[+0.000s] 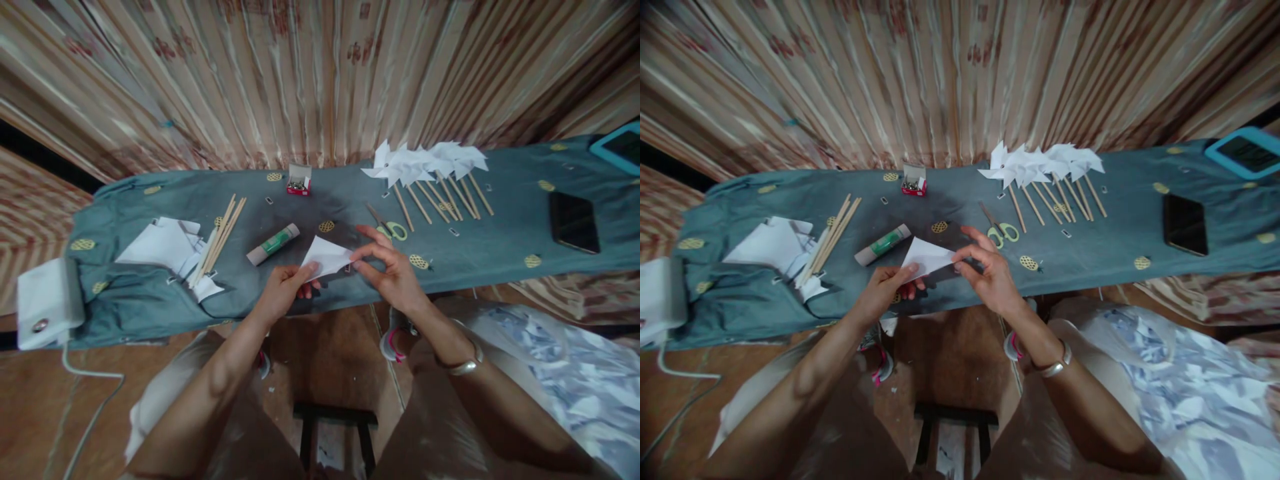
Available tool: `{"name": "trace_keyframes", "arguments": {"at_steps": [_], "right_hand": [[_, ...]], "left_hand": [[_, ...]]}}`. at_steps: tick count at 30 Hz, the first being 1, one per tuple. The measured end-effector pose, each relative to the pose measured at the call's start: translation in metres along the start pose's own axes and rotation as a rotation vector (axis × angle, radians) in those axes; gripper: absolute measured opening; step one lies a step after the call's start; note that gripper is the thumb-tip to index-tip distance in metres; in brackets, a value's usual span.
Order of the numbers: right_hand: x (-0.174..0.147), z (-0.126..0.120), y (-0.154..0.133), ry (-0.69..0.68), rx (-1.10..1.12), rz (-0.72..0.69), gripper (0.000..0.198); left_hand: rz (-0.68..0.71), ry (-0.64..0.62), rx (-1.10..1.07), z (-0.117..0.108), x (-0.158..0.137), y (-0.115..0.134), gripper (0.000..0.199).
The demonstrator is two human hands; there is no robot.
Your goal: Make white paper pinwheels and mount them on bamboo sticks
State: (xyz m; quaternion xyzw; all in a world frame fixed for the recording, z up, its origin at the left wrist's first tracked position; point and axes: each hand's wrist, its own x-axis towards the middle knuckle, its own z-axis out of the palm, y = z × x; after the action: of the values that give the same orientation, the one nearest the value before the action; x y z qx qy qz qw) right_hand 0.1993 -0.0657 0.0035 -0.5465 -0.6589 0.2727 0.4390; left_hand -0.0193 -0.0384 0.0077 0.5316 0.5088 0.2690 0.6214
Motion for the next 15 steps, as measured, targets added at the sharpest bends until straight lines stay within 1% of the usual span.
{"name": "trace_keyframes", "arguments": {"at_steps": [3,5,7,8,10,13,15], "right_hand": [[0.003,-0.003,0.001,0.021,-0.006,-0.017,0.008],[0.007,-0.009,0.007,0.046,-0.031,-0.037,0.013],[0.012,-0.018,0.017,0.091,-0.107,-0.045,0.02],[0.014,-0.023,0.023,0.124,-0.177,-0.034,0.023],[0.019,-0.032,0.033,0.128,-0.376,0.026,0.026],[0.025,-0.042,0.041,0.095,-0.704,0.152,0.031],[0.028,-0.043,0.041,0.046,-0.858,0.221,0.031]], "left_hand": [[-0.04,0.015,-0.117,0.003,0.003,0.0,0.048],[-0.034,0.068,-0.157,0.004,0.005,-0.002,0.045],[-0.011,0.132,-0.176,0.004,0.007,-0.003,0.042],[0.007,0.164,-0.186,0.003,0.008,-0.004,0.041],[0.058,0.21,-0.199,0.001,0.01,-0.005,0.038],[0.136,0.258,-0.178,-0.003,0.014,-0.006,0.034],[0.171,0.281,-0.143,-0.005,0.016,-0.006,0.031]]}}
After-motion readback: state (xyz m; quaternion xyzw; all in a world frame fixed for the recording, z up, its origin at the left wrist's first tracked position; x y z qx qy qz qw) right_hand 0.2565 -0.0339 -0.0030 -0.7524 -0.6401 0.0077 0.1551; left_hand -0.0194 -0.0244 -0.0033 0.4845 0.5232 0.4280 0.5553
